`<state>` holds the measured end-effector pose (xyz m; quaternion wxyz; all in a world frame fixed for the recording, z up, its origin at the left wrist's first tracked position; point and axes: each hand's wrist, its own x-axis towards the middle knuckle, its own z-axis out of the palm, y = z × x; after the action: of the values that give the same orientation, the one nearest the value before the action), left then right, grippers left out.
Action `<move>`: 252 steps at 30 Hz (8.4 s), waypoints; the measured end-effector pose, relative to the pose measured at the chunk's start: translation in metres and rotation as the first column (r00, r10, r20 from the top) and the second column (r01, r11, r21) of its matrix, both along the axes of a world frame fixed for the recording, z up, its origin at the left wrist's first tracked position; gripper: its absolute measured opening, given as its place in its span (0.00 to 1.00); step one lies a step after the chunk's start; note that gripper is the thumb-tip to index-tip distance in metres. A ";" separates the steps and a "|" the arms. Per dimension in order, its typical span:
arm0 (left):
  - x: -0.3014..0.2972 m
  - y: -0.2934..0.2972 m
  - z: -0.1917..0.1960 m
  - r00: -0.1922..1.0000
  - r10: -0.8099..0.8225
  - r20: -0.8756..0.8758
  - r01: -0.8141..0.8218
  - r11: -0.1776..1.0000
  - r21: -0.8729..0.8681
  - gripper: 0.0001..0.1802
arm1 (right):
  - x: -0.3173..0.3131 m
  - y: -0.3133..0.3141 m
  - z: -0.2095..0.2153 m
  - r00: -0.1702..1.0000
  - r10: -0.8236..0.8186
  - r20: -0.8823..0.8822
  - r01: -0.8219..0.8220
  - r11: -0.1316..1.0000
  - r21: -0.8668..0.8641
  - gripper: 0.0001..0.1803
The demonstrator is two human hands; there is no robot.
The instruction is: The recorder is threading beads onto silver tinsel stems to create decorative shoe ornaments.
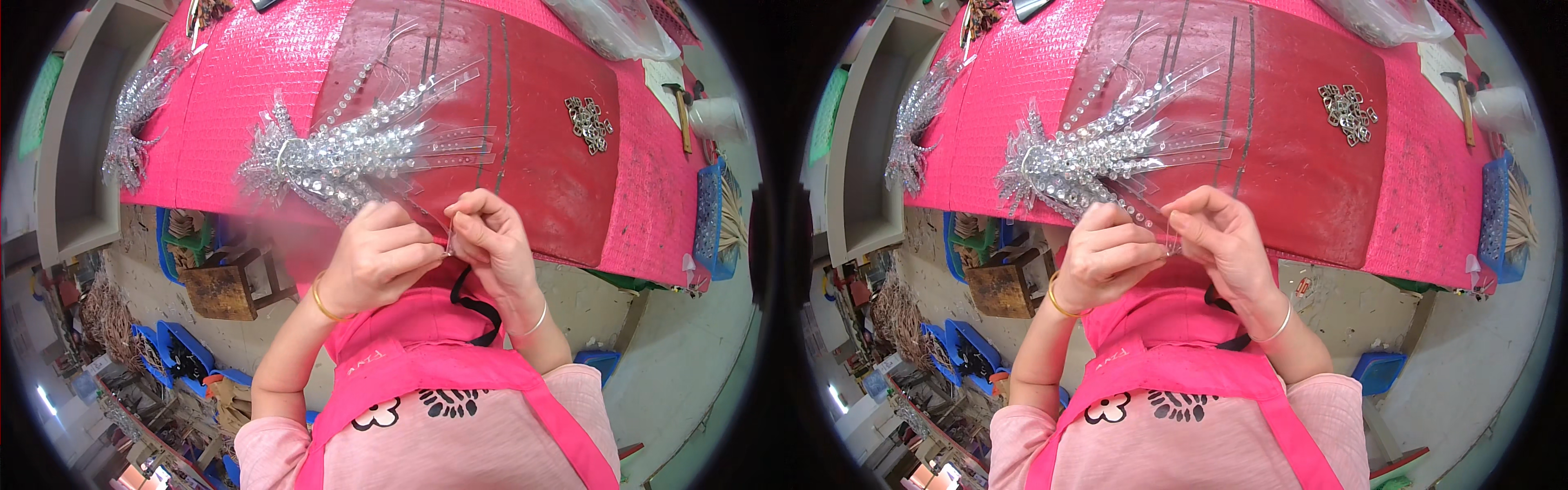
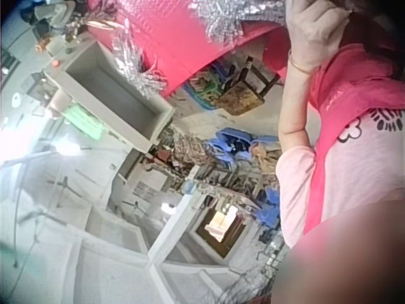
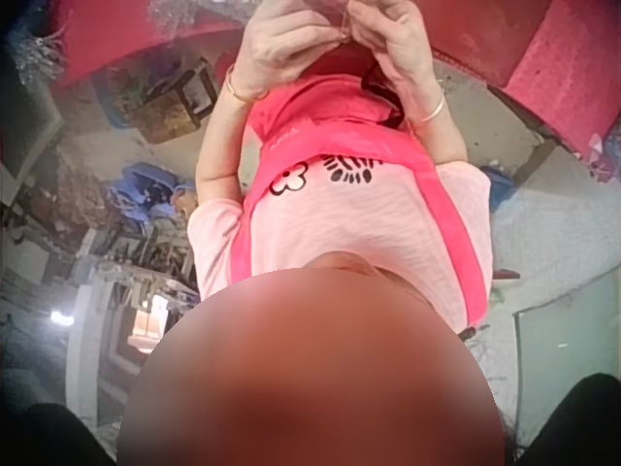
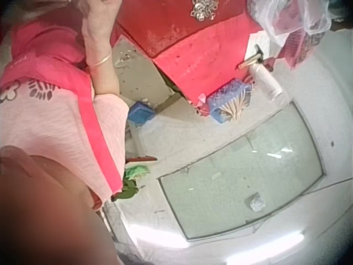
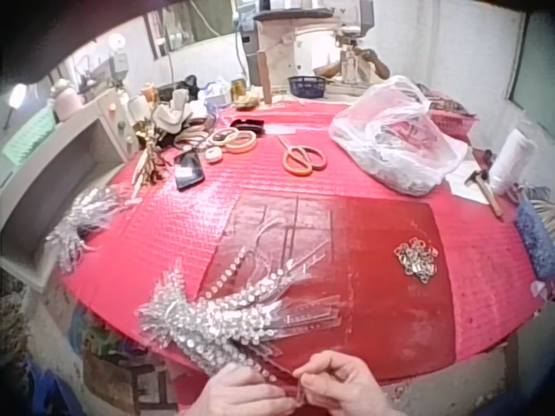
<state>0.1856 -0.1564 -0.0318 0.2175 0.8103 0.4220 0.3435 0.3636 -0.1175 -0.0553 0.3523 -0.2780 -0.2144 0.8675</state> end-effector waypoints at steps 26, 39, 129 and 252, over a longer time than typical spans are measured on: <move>0.007 0.059 0.010 0.990 -0.129 -0.050 0.119 0.980 -0.159 0.06 | 0.124 0.102 -0.008 -0.031 -0.741 0.671 -0.416 0.620 0.665 0.10; 0.018 0.069 0.009 0.972 0.065 0.226 0.033 0.913 -0.407 0.08 | 0.109 0.034 0.001 0.339 -0.672 0.659 -0.176 0.642 0.746 0.07; 0.008 0.015 0.011 0.723 0.471 0.506 0.082 0.668 -0.740 0.10 | -0.006 0.018 0.016 0.854 -0.287 0.433 -0.022 0.813 0.582 0.07; 0.033 0.074 0.012 0.921 0.221 0.320 0.103 0.656 -0.748 0.07 | 0.080 0.033 -0.010 -0.078 -0.704 0.706 -0.335 0.685 0.647 0.07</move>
<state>0.2182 -0.0827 -0.0198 0.5996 0.5489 0.5014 0.2963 0.4440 -0.0845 -0.0652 0.2890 -0.6878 -0.6453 0.1645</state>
